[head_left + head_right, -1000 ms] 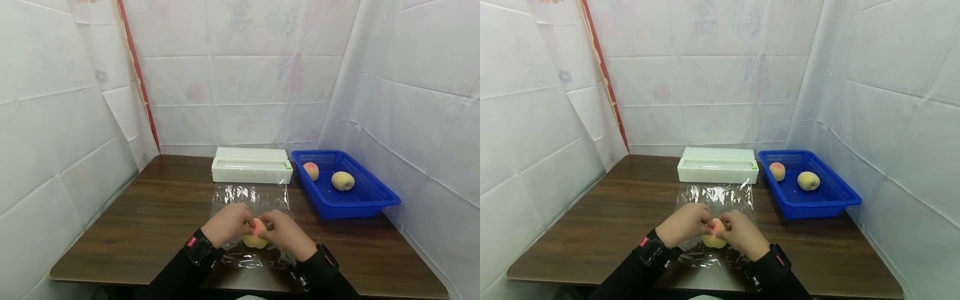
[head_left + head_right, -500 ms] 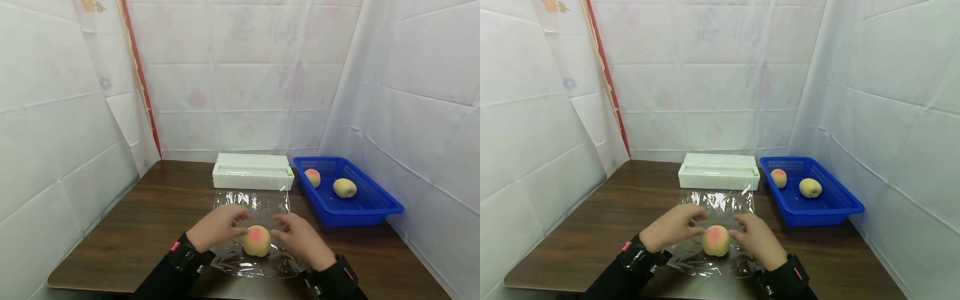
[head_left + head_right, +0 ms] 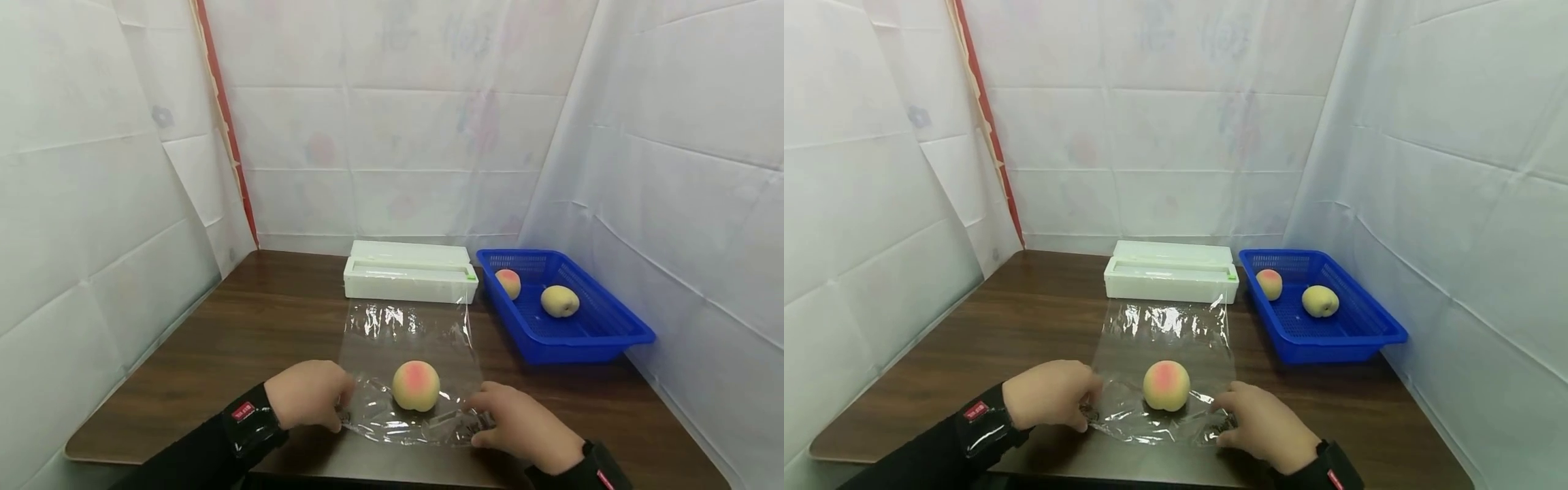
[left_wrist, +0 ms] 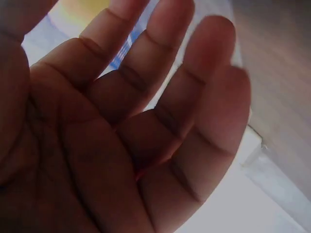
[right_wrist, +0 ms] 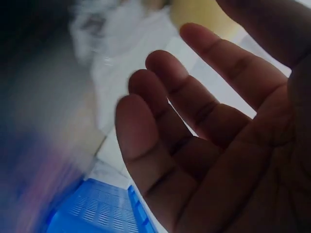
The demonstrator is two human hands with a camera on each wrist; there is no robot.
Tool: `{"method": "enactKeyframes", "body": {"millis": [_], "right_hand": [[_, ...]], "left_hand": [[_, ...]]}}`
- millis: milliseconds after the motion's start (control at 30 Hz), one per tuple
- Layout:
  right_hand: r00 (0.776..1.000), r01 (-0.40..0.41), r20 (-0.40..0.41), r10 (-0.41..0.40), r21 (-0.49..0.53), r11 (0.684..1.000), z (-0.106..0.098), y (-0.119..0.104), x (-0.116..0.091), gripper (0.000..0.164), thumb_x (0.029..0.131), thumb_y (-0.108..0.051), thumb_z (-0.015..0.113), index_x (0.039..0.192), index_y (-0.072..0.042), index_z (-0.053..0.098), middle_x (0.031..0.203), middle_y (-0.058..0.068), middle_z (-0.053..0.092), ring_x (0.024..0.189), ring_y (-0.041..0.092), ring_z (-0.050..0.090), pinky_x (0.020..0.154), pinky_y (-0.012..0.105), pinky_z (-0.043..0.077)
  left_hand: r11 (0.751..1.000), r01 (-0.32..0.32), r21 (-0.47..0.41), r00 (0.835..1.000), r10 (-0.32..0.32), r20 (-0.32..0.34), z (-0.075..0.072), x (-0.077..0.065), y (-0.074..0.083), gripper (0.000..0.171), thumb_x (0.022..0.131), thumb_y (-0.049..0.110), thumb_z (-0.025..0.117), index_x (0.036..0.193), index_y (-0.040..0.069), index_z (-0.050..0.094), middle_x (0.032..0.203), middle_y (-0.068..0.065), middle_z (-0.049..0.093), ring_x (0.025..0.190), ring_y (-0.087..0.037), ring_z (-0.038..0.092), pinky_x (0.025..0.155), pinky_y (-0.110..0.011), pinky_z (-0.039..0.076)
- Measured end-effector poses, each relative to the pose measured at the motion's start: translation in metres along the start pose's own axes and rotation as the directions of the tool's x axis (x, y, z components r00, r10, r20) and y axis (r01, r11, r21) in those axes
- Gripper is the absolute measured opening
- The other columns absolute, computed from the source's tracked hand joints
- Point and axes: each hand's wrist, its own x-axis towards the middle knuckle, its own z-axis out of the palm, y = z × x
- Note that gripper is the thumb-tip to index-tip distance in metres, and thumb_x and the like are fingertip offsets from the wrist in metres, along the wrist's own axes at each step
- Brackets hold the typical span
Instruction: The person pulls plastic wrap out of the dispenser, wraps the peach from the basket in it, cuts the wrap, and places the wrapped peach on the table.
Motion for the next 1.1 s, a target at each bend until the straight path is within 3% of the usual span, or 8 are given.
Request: {"method": "enactKeyframes", "body": {"millis": [100,200,333,500,667,800,967,1100], "right_hand": [[0.999,-0.006,0.034,0.007,-0.032,0.999,0.005,0.001,0.000,0.030,0.080,-0.024,0.093,0.105,-0.028,0.076,0.097,-0.013,0.059,0.083,0.001,0.054,0.070,0.025,0.048],[1.000,0.019,0.018,-0.018,-0.074,0.997,0.007,0.002,0.004,0.030,0.076,-0.018,0.093,0.097,-0.029,0.073,0.092,-0.015,0.056,0.079,-0.001,0.050,0.068,0.025,0.045],[0.997,0.066,-0.036,-0.073,-0.166,0.984,0.005,0.003,0.011,0.027,0.077,-0.012,0.090,0.083,-0.028,0.069,0.082,-0.018,0.055,0.072,-0.002,0.046,0.064,0.023,0.043],[0.989,0.084,-0.091,-0.112,-0.269,0.959,0.008,0.006,0.015,0.035,0.083,-0.005,0.081,0.069,-0.028,0.059,0.068,-0.019,0.046,0.063,-0.001,0.040,0.059,0.022,0.038],[0.998,0.045,-0.034,-0.052,-0.181,0.983,0.014,0.011,0.005,0.037,0.092,-0.008,0.074,0.069,-0.028,0.053,0.068,-0.019,0.040,0.062,-0.001,0.037,0.058,0.022,0.035],[1.000,0.004,-0.030,-0.007,-0.118,0.993,0.011,0.012,0.005,0.034,0.096,-0.008,0.072,0.074,-0.027,0.053,0.070,-0.017,0.042,0.063,0.000,0.038,0.058,0.024,0.035],[0.999,0.011,-0.045,-0.016,-0.099,0.995,0.009,0.015,0.011,0.030,0.092,-0.009,0.072,0.076,-0.027,0.055,0.072,-0.017,0.047,0.065,0.000,0.041,0.060,0.025,0.037],[0.998,0.040,-0.047,-0.043,-0.071,0.997,0.004,0.020,0.013,0.030,0.088,-0.006,0.073,0.076,-0.026,0.055,0.071,-0.018,0.046,0.064,-0.001,0.041,0.059,0.024,0.038]], "left_hand": [[0.998,0.020,0.066,0.999,-0.021,0.025,0.005,-0.001,0.003,0.032,0.065,0.017,0.096,0.070,0.022,0.064,0.068,0.015,0.058,0.062,-0.006,0.050,0.057,-0.028,0.043],[0.993,-0.010,0.118,1.000,0.009,0.008,0.006,0.000,0.004,0.034,0.066,0.016,0.096,0.067,0.023,0.062,0.067,0.016,0.056,0.060,-0.006,0.048,0.057,-0.027,0.043],[0.981,-0.067,0.179,0.996,0.077,-0.049,0.004,0.004,0.000,0.029,0.072,0.014,0.091,0.067,0.024,0.065,0.068,0.016,0.059,0.062,-0.003,0.048,0.057,-0.026,0.044],[0.967,-0.113,0.228,0.983,0.142,-0.116,0.008,0.004,-0.002,0.023,0.078,0.012,0.083,0.066,0.025,0.069,0.067,0.016,0.062,0.059,-0.001,0.048,0.055,-0.024,0.045],[0.959,-0.155,0.236,0.974,0.189,-0.126,0.016,0.000,0.002,0.025,0.079,0.014,0.086,0.065,0.027,0.070,0.066,0.019,0.061,0.059,0.003,0.048,0.055,-0.020,0.042],[0.968,-0.136,0.209,0.975,0.168,-0.146,0.015,0.001,0.002,0.027,0.080,0.011,0.085,0.065,0.027,0.068,0.066,0.019,0.059,0.059,0.003,0.046,0.055,-0.019,0.041],[0.986,-0.091,0.138,0.986,0.108,-0.123,0.010,0.001,-0.001,0.024,0.082,0.009,0.084,0.070,0.024,0.070,0.070,0.018,0.062,0.062,0.003,0.048,0.058,-0.021,0.044],[0.985,-0.093,0.145,0.987,0.110,-0.113,0.006,0.006,-0.003,0.018,0.084,0.009,0.085,0.075,0.023,0.076,0.075,0.017,0.067,0.066,0.003,0.054,0.061,-0.022,0.049]]}}
